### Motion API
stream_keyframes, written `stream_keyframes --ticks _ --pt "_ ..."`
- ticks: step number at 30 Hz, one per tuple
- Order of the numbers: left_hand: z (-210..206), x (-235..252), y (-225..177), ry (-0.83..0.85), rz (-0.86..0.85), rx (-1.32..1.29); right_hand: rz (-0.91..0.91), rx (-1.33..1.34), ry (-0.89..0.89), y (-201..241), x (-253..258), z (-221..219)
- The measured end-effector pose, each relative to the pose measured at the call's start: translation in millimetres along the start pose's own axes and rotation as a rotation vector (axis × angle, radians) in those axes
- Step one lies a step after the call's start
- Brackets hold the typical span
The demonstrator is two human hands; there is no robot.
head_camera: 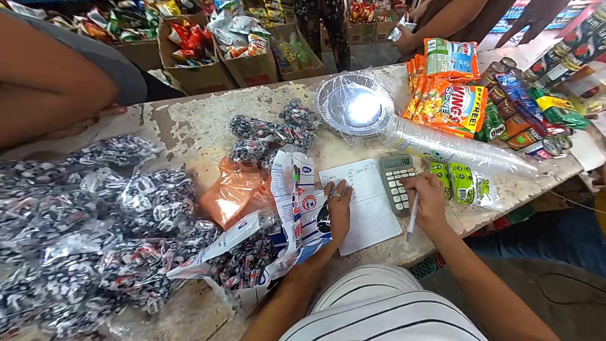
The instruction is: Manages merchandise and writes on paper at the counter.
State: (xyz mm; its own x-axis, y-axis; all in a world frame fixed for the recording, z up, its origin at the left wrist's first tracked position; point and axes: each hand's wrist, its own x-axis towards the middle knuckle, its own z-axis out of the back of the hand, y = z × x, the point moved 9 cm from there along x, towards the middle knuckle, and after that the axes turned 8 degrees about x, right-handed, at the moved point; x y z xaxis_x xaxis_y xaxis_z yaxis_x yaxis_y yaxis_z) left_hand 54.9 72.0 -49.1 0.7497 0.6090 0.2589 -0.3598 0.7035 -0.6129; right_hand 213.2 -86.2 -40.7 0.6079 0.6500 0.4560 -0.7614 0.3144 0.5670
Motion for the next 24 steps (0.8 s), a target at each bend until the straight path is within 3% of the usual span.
stream_keyframes --ticks 3,7,11,18,24 --pt "-3 0 2 0.001 -0.003 -0.001 -0.040 -0.028 0.076 -12 -1 -6" --pt "-1 0 2 -0.008 0.016 -0.011 -0.013 0.089 -0.059 -9 -10 31" --pt "0 -1 1 -0.020 0.000 0.004 -0.063 0.004 -0.052 -41 -29 27" --pt "0 -3 8 -0.019 -0.032 -0.056 -0.056 0.146 -0.133 -35 -29 52" --pt "4 -1 2 -0.017 0.004 -0.072 -0.112 -0.021 -0.075 -46 -37 45"
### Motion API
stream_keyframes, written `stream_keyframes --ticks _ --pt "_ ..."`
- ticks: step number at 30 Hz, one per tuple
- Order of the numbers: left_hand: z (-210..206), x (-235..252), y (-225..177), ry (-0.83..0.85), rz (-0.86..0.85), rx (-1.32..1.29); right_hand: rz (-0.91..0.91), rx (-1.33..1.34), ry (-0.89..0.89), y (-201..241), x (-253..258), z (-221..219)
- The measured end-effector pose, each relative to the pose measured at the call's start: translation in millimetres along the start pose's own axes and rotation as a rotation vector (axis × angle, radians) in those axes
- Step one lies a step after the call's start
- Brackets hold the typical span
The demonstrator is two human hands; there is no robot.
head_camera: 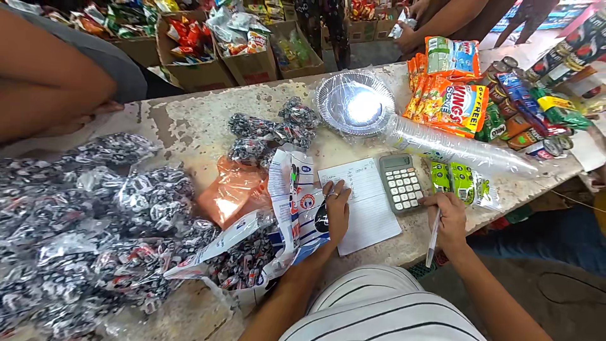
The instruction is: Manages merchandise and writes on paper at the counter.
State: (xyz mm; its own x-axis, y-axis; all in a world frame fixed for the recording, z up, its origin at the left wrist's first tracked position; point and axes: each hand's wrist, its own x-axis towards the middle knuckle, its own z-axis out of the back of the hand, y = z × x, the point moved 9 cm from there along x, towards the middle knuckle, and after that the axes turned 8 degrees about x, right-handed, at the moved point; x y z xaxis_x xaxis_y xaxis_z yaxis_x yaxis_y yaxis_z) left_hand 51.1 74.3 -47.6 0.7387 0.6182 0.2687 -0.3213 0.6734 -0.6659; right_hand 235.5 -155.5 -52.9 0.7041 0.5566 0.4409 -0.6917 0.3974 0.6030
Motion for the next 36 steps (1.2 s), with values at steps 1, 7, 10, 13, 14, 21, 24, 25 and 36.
stream_keyframes --ticks 1,7,10,13,14,21,24,25,36 --pt "0 -1 0 0.000 -0.004 0.001 0.010 0.032 -0.012 9 2 1" --pt "-1 -1 1 -0.003 -0.019 0.017 0.055 0.014 0.066 31 8 -26" --pt "-2 1 3 0.013 -0.016 0.018 0.069 0.031 0.074 44 15 -32" --pt "-3 -1 4 0.025 -0.003 0.009 0.100 0.019 0.103 52 14 -48" --pt "-4 0 4 0.025 -0.004 0.012 0.102 -0.001 0.125 49 14 -54" --pt "-1 1 4 0.054 0.017 -0.008 0.015 0.113 0.019 26 11 -5" --pt "-1 0 5 0.031 0.010 -0.016 -0.019 0.020 0.007 1 -1 5" --pt "0 0 4 0.027 0.006 -0.018 -0.026 -0.006 0.026 -5 -5 3" --pt "2 1 1 0.014 -0.027 -0.007 0.061 0.142 0.012 50 14 -15"
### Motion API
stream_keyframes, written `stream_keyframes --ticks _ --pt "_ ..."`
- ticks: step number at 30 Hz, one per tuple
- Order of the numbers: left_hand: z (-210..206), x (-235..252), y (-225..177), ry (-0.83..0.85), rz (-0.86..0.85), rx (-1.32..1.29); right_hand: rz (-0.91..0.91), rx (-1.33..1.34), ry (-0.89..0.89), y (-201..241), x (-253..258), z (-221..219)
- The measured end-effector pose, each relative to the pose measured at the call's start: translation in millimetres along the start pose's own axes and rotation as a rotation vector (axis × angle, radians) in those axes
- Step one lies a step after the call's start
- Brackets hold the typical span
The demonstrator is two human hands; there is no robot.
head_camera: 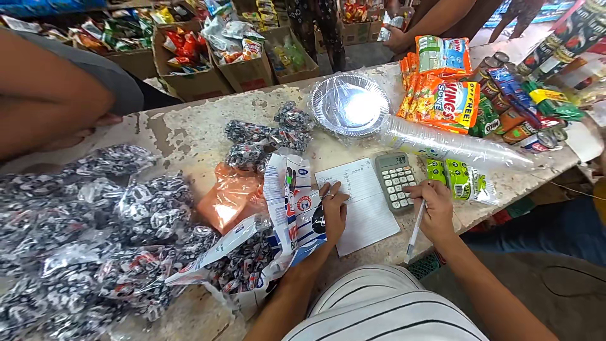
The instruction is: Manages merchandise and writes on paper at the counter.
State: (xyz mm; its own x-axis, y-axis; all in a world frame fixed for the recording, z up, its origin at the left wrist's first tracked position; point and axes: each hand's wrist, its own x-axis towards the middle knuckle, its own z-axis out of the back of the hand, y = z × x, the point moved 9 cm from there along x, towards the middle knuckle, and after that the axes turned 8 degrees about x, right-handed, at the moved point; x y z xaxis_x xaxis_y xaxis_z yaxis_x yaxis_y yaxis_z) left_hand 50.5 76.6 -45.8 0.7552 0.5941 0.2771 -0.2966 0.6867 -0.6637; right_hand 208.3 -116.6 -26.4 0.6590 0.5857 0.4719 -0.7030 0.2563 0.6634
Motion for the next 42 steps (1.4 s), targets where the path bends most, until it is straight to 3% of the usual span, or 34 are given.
stream_keyframes --ticks 5,11,16,19,23,31,35,39,42 --pt "-1 1 2 0.008 0.015 -0.007 0.005 -0.097 0.115 -6 3 -37" --pt "0 1 3 0.007 0.029 -0.027 -0.014 -0.095 0.134 -8 5 -41" --pt "0 1 6 0.015 0.055 -0.077 -0.038 0.065 0.095 -18 5 -7" --pt "-1 0 10 0.016 0.061 -0.070 -0.060 0.021 0.002 -33 -6 27" --pt "1 1 8 0.014 0.062 -0.061 -0.131 -0.103 0.020 -62 -29 29" --pt "4 3 2 0.021 0.062 -0.055 -0.046 0.006 0.006 -12 -8 13" --pt "3 4 2 0.041 0.081 -0.066 -0.063 -0.149 0.093 -21 -7 -12" --pt "2 3 4 0.039 0.078 -0.071 -0.013 -0.090 0.085 -1 4 -25" --pt "1 4 4 0.055 0.106 -0.100 -0.023 -0.114 0.137 -11 4 -41"
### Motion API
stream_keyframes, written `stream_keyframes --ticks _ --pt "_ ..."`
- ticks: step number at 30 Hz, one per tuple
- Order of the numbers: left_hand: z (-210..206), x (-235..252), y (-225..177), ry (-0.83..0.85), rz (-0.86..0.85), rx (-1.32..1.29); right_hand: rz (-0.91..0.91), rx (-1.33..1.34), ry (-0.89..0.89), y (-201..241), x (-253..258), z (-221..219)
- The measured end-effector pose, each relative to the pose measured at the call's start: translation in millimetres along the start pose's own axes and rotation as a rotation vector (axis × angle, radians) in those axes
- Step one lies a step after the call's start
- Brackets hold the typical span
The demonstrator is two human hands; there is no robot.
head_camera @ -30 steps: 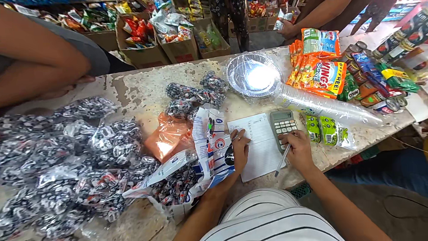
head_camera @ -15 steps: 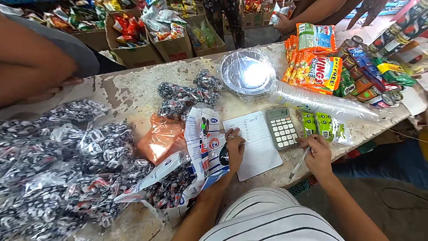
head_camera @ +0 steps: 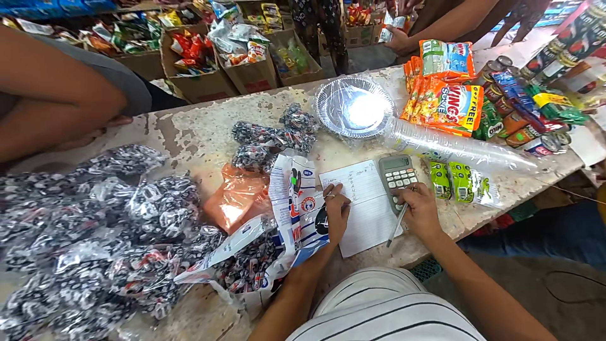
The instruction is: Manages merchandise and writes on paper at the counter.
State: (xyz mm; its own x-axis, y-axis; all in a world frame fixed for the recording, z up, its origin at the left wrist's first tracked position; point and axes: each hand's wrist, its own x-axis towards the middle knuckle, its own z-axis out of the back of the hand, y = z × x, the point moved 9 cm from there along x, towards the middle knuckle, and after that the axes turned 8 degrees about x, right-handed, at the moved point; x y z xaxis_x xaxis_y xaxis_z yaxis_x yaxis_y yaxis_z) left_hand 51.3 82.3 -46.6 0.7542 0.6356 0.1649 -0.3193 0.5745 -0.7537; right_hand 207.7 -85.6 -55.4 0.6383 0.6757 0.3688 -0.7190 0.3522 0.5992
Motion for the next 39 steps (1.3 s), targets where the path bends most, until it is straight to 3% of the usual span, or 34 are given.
stream_keyframes --ticks 7,11,18,23,27,30,36,39 --pt "0 0 5 -0.012 -0.032 0.005 -0.084 0.091 -0.132 -29 -22 63" --pt "1 -1 1 -0.009 -0.016 0.028 -0.127 -0.018 -0.072 -56 -41 55" --pt "3 -1 -4 -0.005 -0.024 0.011 -0.050 0.092 -0.121 -4 -21 59" --pt "2 0 -2 0.003 -0.017 0.006 -0.032 -0.068 -0.016 -18 -16 25" --pt "1 0 -1 -0.001 -0.022 0.014 0.010 -0.020 -0.026 7 -3 20" --pt "0 0 -1 0.020 -0.012 -0.004 0.014 -0.058 0.020 0 0 3" --pt "-1 0 1 0.009 -0.018 -0.016 -0.050 0.023 -0.079 -21 -23 51" --pt "0 0 0 -0.010 -0.023 -0.010 -0.112 -0.027 -0.068 -39 -40 53"
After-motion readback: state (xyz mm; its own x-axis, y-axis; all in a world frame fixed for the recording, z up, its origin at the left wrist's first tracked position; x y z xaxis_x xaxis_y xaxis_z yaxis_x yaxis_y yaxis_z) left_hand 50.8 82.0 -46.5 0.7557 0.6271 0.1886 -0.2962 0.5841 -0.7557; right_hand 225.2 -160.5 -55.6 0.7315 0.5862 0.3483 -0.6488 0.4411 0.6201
